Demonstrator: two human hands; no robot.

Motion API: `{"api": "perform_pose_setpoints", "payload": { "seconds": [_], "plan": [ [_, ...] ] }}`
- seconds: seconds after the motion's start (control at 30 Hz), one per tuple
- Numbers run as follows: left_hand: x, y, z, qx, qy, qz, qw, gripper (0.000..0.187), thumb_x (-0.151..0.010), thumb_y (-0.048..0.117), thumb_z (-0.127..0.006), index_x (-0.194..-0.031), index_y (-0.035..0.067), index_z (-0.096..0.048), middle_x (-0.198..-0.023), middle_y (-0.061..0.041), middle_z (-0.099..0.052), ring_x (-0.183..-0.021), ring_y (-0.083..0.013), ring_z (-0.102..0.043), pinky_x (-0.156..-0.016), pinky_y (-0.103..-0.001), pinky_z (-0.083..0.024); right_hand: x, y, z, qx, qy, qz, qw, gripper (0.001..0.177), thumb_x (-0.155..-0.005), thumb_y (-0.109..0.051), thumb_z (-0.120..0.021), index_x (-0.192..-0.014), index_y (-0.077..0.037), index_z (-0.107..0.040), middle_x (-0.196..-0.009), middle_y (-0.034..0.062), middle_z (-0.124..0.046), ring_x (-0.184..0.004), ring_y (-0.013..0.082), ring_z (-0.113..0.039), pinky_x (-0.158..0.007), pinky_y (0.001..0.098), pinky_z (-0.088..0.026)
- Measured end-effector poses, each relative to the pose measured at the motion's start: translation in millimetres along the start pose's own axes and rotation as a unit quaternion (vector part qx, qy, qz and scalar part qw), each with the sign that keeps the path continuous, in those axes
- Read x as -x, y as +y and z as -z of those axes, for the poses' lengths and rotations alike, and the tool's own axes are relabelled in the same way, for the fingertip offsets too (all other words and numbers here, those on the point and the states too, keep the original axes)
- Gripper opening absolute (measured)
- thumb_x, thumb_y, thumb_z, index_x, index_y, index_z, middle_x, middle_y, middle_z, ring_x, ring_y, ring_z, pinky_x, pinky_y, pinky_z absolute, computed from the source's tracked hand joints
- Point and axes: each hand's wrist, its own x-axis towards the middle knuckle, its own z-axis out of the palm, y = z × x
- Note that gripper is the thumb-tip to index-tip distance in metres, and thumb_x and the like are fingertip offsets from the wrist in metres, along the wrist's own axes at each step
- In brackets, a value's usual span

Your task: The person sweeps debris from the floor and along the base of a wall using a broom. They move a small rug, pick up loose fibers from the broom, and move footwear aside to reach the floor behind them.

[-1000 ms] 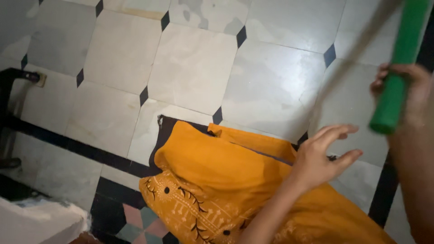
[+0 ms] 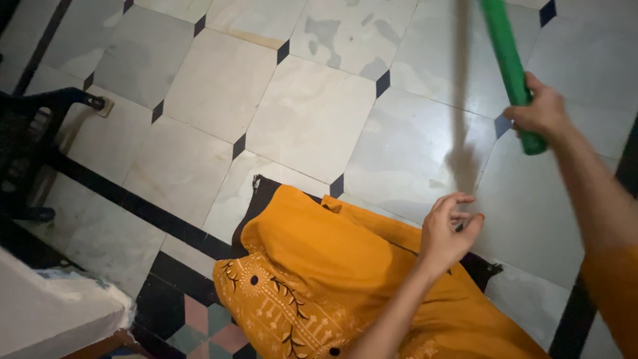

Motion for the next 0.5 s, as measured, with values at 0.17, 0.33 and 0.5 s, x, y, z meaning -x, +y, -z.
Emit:
{"api": "perform_pose_setpoints", "payload": {
  "seconds": [0.17,0.33,0.5],
  "plan": [
    [-4.2,-20.1,-1.7,-0.005,-0.023,0.007,1.0,0.047,-0.092,0.024,-0.071,-0.135,0.006,-0.061,-0.135,-0.014,-0.063,-0.118,-0.0262,-0.067,-0.099,-0.038,-0.054,14.9,11.9,1.6,-0.175,0.028,-0.081,0.981,0.078,-0.092,0.001,-0.067,-0.162,0.0,-0.031,-0.114,0.0214,-0.065,-0.077,0.0223,-0.068,-0.059,0.0367,-0.058],
    [-23.3,-38.9,-18.8,0.05,-0.035,0.01,0.998,0.056,-0.094,0.023,-0.068,-0.146,0.006,-0.053,-0.144,-0.015,-0.061,-0.123,-0.0271,-0.065,-0.1,-0.036,-0.053,23.5,22.4,-38.7,-0.09,0.065,-0.041,0.993,0.076,-0.088,-0.001,-0.07,-0.157,-0.003,-0.039,-0.112,0.0207,-0.067,-0.08,0.0248,-0.07,-0.061,0.0404,-0.06],
    [-31.2,-54.5,-23.4,0.066,-0.062,0.057,0.994,0.062,-0.094,0.017,-0.065,-0.152,0.007,-0.044,-0.15,-0.014,-0.056,-0.124,-0.0253,-0.063,-0.097,-0.033,-0.052,66.5,17.1,-19.4,-0.029,-0.023,-0.014,0.999,0.095,-0.08,0.0,-0.067,-0.166,-0.01,-0.028,-0.099,0.0241,-0.068,-0.07,0.0308,-0.068,-0.059,0.0445,-0.057]
  ]
}}
